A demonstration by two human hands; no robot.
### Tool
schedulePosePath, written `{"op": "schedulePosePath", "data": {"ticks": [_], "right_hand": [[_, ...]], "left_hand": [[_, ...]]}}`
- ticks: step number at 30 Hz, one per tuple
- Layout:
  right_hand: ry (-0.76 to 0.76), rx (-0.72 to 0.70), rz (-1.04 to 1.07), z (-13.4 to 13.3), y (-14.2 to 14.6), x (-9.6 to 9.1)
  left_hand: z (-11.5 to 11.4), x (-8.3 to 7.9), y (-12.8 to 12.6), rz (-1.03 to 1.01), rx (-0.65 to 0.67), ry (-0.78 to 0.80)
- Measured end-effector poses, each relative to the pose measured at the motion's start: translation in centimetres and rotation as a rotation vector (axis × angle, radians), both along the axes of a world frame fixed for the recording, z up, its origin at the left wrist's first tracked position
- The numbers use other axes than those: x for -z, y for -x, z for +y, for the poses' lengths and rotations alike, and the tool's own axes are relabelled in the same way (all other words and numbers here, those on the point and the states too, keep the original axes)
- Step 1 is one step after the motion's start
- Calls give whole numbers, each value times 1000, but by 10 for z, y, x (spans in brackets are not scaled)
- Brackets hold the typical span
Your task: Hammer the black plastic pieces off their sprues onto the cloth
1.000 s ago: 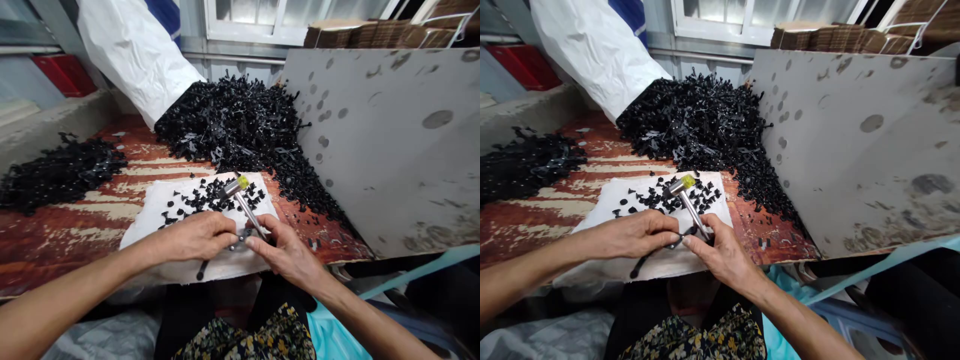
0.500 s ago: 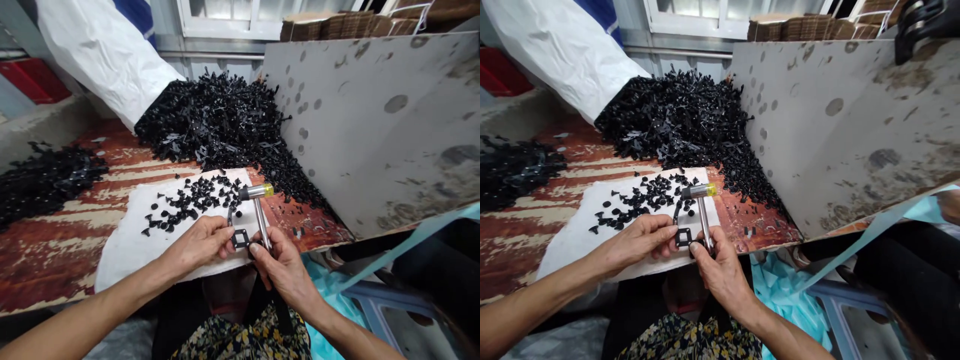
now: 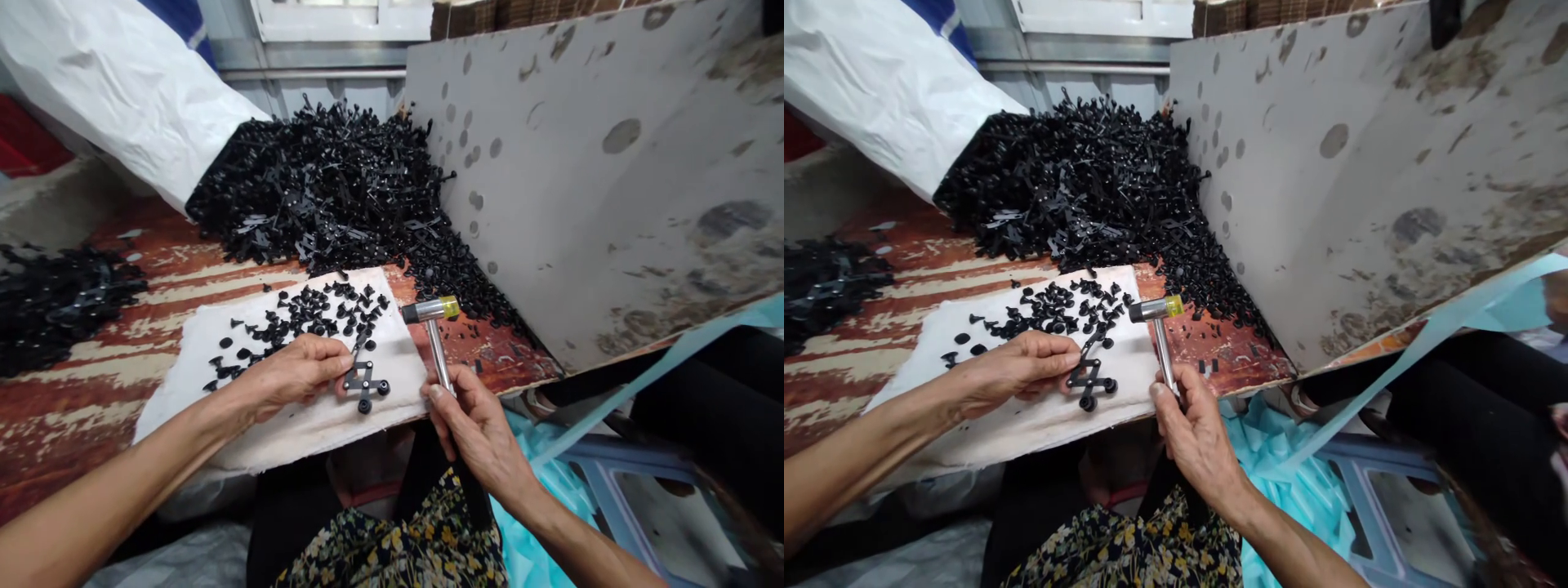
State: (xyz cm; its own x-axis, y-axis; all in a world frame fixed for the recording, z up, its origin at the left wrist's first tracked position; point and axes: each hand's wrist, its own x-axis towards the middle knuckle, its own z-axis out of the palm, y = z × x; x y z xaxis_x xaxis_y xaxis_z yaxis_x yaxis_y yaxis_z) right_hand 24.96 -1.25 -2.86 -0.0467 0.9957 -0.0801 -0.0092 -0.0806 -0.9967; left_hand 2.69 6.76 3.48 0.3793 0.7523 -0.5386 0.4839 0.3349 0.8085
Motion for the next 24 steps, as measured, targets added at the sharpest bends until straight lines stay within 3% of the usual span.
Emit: {"op": "schedulePosePath", "data": {"ticks": [9, 24], "right_hand": [[-18, 2, -5, 4, -2, 9], [-32, -4, -34, 4, -2, 7]], "left_hand": [[-2, 4, 5, -46, 22, 63], [-1, 2, 3, -27, 33, 59]]}}
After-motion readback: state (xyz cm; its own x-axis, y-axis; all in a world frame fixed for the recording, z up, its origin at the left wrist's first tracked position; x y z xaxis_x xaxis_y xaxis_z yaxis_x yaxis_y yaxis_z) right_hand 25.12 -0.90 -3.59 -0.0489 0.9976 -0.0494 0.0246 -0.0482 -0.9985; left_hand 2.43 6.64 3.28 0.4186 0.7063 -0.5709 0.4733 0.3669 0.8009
